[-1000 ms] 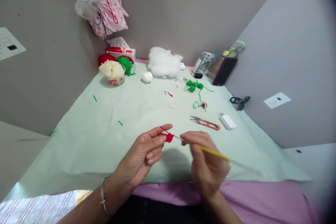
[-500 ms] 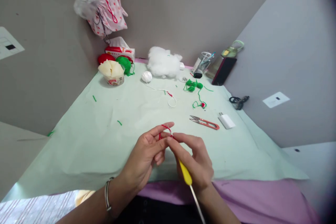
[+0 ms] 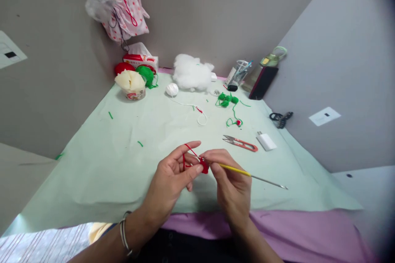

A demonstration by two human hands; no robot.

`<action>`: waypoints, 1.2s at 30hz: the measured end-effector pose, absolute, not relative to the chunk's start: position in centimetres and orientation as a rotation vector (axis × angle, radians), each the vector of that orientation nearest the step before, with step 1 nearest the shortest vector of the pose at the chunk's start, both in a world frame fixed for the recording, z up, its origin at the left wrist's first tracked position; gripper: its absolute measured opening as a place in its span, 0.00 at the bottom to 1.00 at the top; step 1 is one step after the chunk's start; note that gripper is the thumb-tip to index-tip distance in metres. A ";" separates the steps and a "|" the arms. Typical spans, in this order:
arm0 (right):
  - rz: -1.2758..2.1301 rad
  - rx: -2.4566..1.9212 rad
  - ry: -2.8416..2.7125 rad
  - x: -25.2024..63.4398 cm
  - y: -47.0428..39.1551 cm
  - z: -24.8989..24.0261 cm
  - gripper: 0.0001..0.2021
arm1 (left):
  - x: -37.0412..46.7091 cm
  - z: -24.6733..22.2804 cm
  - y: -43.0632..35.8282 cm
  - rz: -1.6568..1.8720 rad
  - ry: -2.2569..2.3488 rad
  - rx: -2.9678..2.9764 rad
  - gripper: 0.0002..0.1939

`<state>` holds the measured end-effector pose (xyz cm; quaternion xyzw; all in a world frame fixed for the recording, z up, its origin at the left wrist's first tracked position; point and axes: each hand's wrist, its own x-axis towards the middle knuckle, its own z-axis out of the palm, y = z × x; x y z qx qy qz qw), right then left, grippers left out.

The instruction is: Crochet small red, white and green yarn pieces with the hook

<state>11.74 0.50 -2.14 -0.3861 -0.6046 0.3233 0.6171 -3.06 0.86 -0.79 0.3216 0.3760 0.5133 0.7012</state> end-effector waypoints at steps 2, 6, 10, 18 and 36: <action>0.769 -0.895 -1.424 11.9 0.5 -2.0 0.07 | -3.3 -0.8 1.0 1.172 0.843 0.747 0.23; 0.837 -0.906 -1.427 12.3 0.9 -1.8 0.06 | -3.9 -0.8 1.5 1.163 0.779 0.797 0.19; 1.073 -0.803 -1.229 12.2 1.5 -2.2 0.03 | -4.3 -0.5 1.7 1.106 0.746 0.759 0.13; 1.403 -0.695 -0.856 10.6 1.5 -2.1 0.08 | -3.7 -0.5 1.6 1.195 0.774 0.658 0.19; 1.445 -0.710 -0.715 10.3 1.1 -1.7 0.09 | -4.1 -0.1 1.6 1.222 0.720 0.583 0.13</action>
